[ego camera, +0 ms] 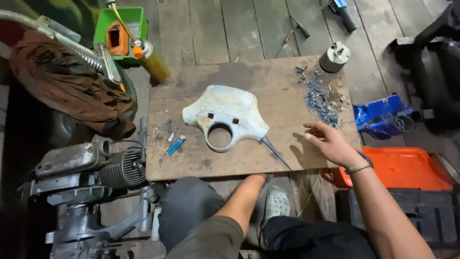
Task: Repairing a motorcycle component using a blowtorch and wire brush
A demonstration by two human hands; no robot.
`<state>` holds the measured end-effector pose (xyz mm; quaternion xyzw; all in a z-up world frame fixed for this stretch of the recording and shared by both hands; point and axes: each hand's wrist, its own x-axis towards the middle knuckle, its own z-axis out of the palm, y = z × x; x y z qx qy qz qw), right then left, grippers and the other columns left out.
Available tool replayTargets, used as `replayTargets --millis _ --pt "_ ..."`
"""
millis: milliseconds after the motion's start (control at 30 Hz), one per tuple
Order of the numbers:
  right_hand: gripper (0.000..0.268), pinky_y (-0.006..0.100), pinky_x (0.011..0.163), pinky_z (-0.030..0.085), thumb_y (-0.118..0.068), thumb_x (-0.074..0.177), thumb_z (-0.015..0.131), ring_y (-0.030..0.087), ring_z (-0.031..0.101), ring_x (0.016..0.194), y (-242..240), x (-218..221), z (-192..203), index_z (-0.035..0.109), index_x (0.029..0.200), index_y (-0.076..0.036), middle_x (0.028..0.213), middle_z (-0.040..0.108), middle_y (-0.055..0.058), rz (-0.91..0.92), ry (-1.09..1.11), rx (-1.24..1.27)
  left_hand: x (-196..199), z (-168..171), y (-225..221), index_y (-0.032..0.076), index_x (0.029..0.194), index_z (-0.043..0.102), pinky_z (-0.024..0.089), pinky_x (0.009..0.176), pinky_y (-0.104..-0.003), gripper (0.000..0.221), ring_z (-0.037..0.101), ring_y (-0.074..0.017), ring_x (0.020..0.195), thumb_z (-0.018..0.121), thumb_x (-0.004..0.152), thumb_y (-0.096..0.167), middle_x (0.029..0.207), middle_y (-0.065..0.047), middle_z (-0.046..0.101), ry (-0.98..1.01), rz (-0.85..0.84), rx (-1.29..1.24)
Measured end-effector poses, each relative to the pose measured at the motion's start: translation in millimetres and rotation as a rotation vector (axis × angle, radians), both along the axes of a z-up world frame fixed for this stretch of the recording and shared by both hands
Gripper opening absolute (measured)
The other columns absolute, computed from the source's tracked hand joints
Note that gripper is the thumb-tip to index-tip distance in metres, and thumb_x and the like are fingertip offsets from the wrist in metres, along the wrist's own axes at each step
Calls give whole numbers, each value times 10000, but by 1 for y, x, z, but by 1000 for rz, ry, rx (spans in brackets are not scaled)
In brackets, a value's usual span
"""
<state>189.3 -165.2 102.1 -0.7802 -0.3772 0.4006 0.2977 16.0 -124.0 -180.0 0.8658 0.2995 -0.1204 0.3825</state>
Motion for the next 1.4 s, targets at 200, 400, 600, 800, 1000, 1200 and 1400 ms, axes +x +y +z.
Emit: replayTargets --millis 200,400,600,800,1000,1200,1400 --pt "382 540 1023 498 -190 1035 608 405 656 1186 1 17 -36 649 1359 7 1206 703 317 -2 -19 139 -18 -41 2 258 1101 740 601 915 -442 256 704 -315 1132 574 949 379 1097 -67 725 -7 11 35" --pt "397 520 981 517 -256 1102 505 329 671 1103 -12 10 -33 621 1406 -30 1161 715 257 -29 55 153 -33 -101 -40 365 1092 741 617 892 -414 222 711 -276 1126 607 916 377 1084 2 717 -35 -49 66" --pt "449 539 1027 470 -219 1070 539 372 602 1134 -42 -15 -6 581 1415 66 1238 657 358 -24 108 193 -57 -57 -73 383 692 741 642 797 -421 104 740 -297 917 652 692 436 967 13 626 -243 -222 178" --pt "473 519 1050 468 -168 958 703 434 634 1191 -51 -40 30 620 1360 66 1238 667 362 83 -38 95 -84 45 -75 313 716 744 636 856 -511 63 708 -405 916 702 715 360 1020 -15 509 -406 -256 27" --pt "652 537 1061 499 -319 850 819 429 656 1228 -33 -90 79 624 1387 -4 1337 670 289 305 -100 -130 -79 185 -18 125 787 793 586 852 -454 123 748 -342 926 722 735 211 865 -102 778 -755 -358 -180" --pt "505 402 670 624 -216 1022 578 307 771 822 2 -131 77 514 1495 -48 1022 774 227 333 -16 -29 -91 255 100 166 651 720 577 657 -427 24 661 -362 748 739 640 156 879 -42 540 -924 -378 301" --pt "476 501 868 570 -380 1053 526 315 749 930 47 -87 24 550 1497 -211 751 779 12 292 -673 12 -104 297 151 158 932 771 588 925 -451 155 640 -354 1198 770 780 185 1336 -64 564 -907 -264 510"
